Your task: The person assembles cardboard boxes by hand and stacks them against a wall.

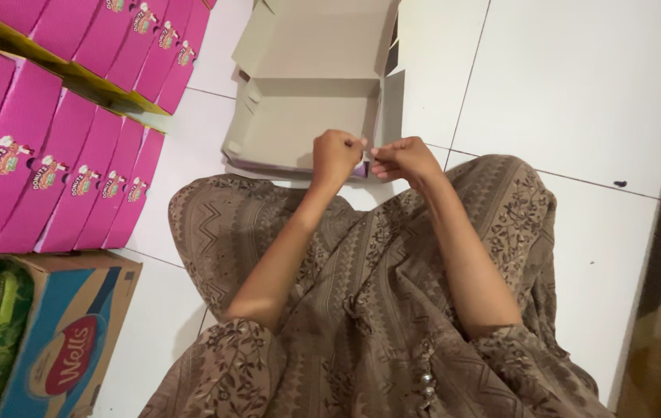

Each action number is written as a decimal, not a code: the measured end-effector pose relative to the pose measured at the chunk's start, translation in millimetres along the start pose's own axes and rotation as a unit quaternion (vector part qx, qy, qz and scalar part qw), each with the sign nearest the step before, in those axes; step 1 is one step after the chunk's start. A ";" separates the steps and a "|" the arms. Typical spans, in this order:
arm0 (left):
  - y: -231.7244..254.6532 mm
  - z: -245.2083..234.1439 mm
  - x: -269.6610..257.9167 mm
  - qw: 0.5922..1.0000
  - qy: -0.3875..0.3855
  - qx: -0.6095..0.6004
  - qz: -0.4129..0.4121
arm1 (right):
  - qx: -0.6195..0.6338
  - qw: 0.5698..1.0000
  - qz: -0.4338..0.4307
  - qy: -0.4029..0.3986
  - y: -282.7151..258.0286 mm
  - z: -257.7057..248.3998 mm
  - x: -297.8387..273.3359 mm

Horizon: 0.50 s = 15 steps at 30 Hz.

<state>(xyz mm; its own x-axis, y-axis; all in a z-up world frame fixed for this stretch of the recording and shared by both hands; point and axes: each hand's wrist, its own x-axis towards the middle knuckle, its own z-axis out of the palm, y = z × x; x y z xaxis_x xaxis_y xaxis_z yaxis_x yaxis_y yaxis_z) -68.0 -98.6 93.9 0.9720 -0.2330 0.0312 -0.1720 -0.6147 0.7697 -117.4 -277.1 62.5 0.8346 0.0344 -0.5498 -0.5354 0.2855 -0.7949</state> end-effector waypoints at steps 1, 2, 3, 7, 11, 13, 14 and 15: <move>-7.5 4.3 -0.6 0.999 -0.028 0.007 -0.029 | -0.009 1.000 0.004 0.005 4.3 -2.0 5.2; -16.2 10.6 -0.4 1.000 -0.010 0.008 -0.008 | -0.016 1.000 0.009 0.010 11.7 -3.4 11.3; -25.6 18.7 -0.8 1.000 0.008 0.009 0.012 | -0.023 1.000 0.003 0.013 19.4 -4.3 19.6; -57.9 52.9 3.7 0.997 0.059 0.004 0.047 | -0.033 0.999 -0.015 0.033 46.6 -14.8 45.8; -61.3 62.2 4.6 0.999 0.034 0.000 -0.017 | -0.080 0.995 -0.023 0.061 56.4 -18.8 52.9; -59.5 61.0 1.6 0.999 0.018 -0.024 -0.032 | -0.088 0.994 -0.030 0.059 59.9 -19.7 53.2; -61.0 60.7 1.3 0.998 0.005 -0.043 -0.043 | -0.093 0.994 -0.032 0.057 62.1 -20.1 53.4; -64.9 61.4 1.8 0.997 -0.009 -0.061 -0.054 | -0.099 0.994 -0.024 0.042 63.4 -20.5 55.2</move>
<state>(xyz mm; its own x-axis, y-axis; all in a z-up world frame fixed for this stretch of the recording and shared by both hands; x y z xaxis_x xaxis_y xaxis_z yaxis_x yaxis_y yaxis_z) -64.9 -105.4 4.9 0.9807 -0.1845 -0.0654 -0.0456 -0.5403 0.8402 -108.0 -276.7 -23.4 0.8505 -0.0568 -0.5230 -0.5172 0.0909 -0.8510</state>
